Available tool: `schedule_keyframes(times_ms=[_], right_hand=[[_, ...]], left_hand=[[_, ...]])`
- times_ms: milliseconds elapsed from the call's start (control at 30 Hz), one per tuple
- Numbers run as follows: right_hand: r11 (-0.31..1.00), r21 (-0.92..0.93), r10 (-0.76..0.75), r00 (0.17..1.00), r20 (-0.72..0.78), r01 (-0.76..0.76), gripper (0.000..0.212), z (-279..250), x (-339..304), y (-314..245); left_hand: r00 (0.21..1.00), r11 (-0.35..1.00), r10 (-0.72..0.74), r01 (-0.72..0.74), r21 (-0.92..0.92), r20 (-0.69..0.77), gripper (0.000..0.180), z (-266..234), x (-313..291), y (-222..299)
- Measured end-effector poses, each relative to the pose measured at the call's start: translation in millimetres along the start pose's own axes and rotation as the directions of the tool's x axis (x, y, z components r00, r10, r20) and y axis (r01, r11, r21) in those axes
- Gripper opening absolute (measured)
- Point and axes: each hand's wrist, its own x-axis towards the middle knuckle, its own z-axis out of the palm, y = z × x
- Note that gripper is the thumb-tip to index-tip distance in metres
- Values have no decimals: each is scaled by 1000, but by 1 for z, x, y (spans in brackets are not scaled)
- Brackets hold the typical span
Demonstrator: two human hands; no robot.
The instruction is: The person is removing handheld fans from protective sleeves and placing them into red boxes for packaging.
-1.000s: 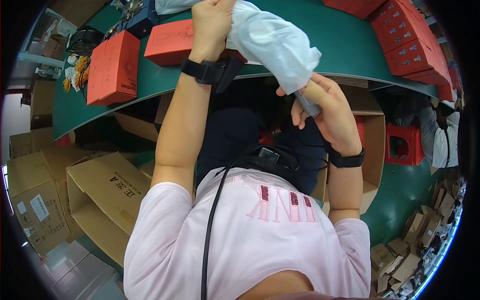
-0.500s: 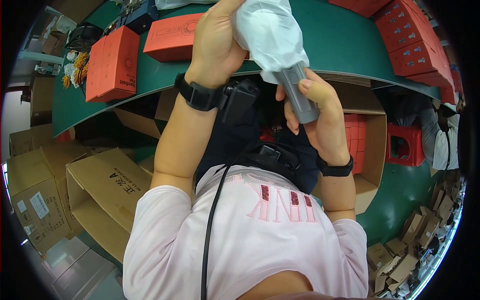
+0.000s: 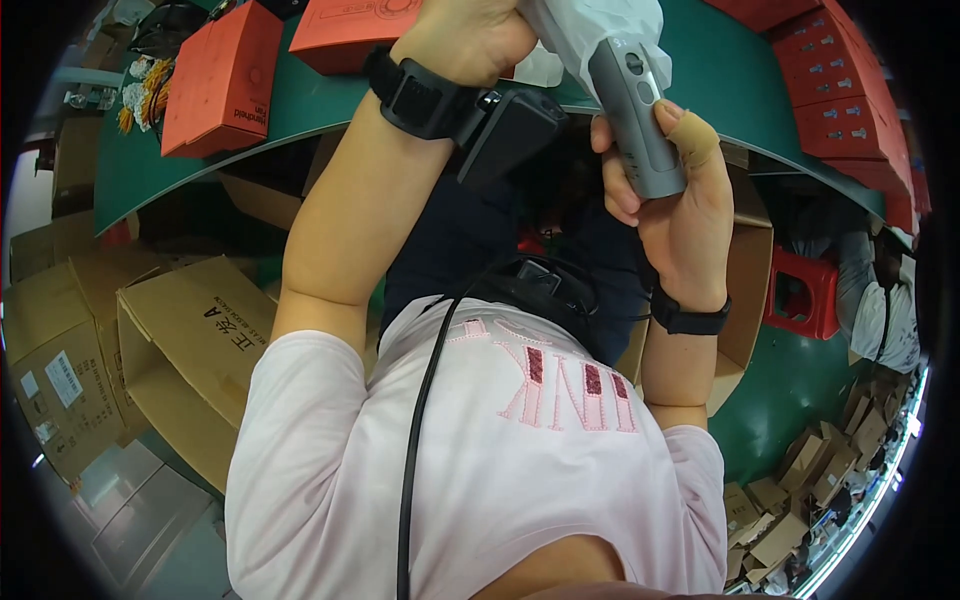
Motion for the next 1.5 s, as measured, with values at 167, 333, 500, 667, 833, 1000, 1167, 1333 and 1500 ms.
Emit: schedule_keyframes(times_ms=[167, 333, 500, 667, 833, 1000, 1167, 1333, 1500], right_hand=[[1000, -2, 6, 999, 50, -6, 41, -3, -1, -3], [994, -105, -35, 999, -4, 35, 39, -2, -6, 0], [981, -163, -111, 993, -29, 105, 42, -3, -11, 6], [969, -181, -176, 984, -33, 167, 50, -6, -20, 5], [986, -75, -143, 986, 88, 150, 59, -12, -22, 7], [978, -139, -153, 988, 34, 156, 65, -11, -34, 19], [977, -141, -162, 987, -7, 159, 69, -15, -42, 25], [985, -109, -134, 991, 12, 134, 70, -18, -39, 26], [977, -177, -125, 992, -25, 118, 69, -14, -35, 24]], left_hand=[[979, 990, 132, -124, 64, -156, 16, 7, 0, -7], [995, 995, 97, -98, -9, -20, 16, 16, -3, -8], [975, 990, 97, -74, 116, -202, 19, 31, 3, -4], [985, 960, 170, -168, 222, 9, 23, 27, 3, -6], [987, 983, -160, 157, 93, 24, 26, 26, -2, -15], [916, 812, 375, -249, 528, -145, 23, 9, 2, -2], [893, 816, 410, -268, 513, -184, 22, 5, -3, 10], [900, 808, 415, -294, 510, -138, 21, 10, -8, 13], [886, 731, 450, -292, 616, -114, 21, 18, -11, 13]])
